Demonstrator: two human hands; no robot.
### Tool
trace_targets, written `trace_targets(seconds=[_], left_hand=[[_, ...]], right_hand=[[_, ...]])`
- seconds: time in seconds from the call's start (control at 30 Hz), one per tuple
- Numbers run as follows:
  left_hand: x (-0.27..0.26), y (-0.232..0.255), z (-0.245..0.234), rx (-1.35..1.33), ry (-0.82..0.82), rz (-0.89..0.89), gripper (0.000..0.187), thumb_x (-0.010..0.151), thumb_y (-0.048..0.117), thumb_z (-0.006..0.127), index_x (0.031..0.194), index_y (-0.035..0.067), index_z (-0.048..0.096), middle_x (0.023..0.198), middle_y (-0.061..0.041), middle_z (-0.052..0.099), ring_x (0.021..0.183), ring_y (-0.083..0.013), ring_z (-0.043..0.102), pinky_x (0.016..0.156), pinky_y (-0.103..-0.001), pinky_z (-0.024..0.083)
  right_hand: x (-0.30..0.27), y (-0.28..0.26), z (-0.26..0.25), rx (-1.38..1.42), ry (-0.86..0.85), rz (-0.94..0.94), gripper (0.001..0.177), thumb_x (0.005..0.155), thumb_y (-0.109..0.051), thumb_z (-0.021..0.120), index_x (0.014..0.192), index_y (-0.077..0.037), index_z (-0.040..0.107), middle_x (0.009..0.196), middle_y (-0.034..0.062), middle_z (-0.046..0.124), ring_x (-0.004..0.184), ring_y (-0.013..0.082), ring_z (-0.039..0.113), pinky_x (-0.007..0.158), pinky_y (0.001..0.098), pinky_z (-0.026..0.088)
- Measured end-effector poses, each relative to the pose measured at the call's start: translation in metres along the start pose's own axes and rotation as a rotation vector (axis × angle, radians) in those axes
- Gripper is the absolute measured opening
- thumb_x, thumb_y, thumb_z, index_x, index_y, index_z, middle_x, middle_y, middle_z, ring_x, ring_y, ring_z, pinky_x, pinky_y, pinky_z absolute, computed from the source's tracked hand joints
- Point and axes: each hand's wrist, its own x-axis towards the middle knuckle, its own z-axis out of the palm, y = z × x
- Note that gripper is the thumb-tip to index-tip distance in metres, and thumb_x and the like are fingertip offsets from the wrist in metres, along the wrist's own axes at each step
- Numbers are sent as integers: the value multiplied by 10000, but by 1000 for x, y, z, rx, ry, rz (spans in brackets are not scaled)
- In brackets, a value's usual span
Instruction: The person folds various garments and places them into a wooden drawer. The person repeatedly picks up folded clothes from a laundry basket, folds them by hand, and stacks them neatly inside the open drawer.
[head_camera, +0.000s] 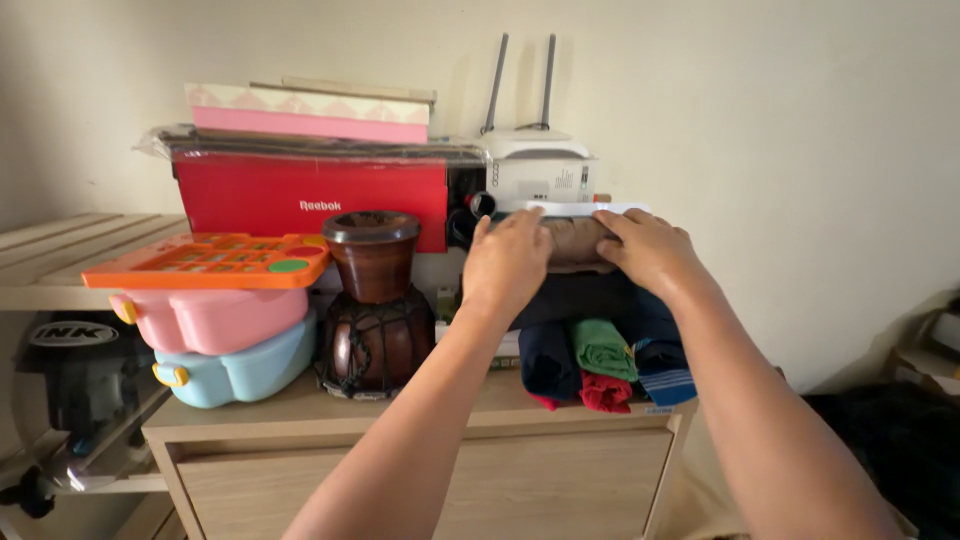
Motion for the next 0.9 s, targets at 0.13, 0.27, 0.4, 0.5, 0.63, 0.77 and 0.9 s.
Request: trace_targets(seconds=[0.13, 0.27, 0.4, 0.5, 0.63, 0.77, 0.9], left_hand=[[-10, 8, 4, 75, -168, 31, 411, 982, 344, 455, 1259, 107, 645, 1244, -77, 687, 1211, -299, 595, 1104, -571, 290], [-18, 22, -26, -48, -4, 114, 376, 1018, 326, 466, 1252, 109, 664, 1232, -102, 711, 1204, -294, 625, 1117, -550, 334], [-68, 30, -76, -124, -184, 16, 326, 1053, 321, 469, 1058, 83, 693, 1034, -138, 763, 1038, -358, 694, 1122, -552, 418], [-148, 22, -109, -183, -348, -69, 321, 1020, 323, 497, 956, 63, 676, 960, -190, 735, 934, -418, 690, 810, -559, 527], [-270, -7, -116, -162, -614, -193, 259, 942, 257, 522, 957, 93, 721, 952, -211, 727, 879, -441, 684, 766, -572, 527], [-403, -55, -84, -139, -996, -341, 240, 895, 221, 533, 932, 112, 744, 973, -204, 729, 918, -420, 694, 809, -544, 548], [-519, -88, -51, -100, -1110, -460, 227, 857, 163, 548, 931, 93, 750, 1008, -205, 720, 948, -417, 691, 836, -532, 558]], right_hand=[[-27, -25, -4, -79, -16, 16, 478, 1002, -407, 561, 1462, -281, 530, 1329, 74, 606, 1273, 283, 546, 1064, 519, 385], [-64, -57, -40, -158, 366, -216, 454, 945, -219, 642, 1395, -165, 631, 1271, 136, 638, 1190, 318, 603, 957, 511, 444], [-137, -106, -55, 335, 335, -271, 319, 967, -74, 643, 1284, -59, 670, 1204, 147, 697, 1047, 328, 689, 896, 409, 540], [-201, -145, -22, 542, 140, -190, 250, 945, -76, 659, 1191, -39, 687, 1094, 171, 716, 962, 350, 705, 806, 385, 546], [-280, -171, 87, 765, -295, -45, 155, 920, -68, 652, 1058, -51, 718, 927, 134, 754, 868, 274, 717, 758, 361, 556], [-372, -191, 246, 1026, -865, 200, 226, 873, 13, 580, 939, -85, 772, 784, 102, 763, 674, 200, 673, 648, 350, 552], [-466, -190, 353, 634, -721, -175, 143, 704, -20, 678, 825, -45, 751, 805, 179, 752, 806, 342, 734, 707, 444, 563]])
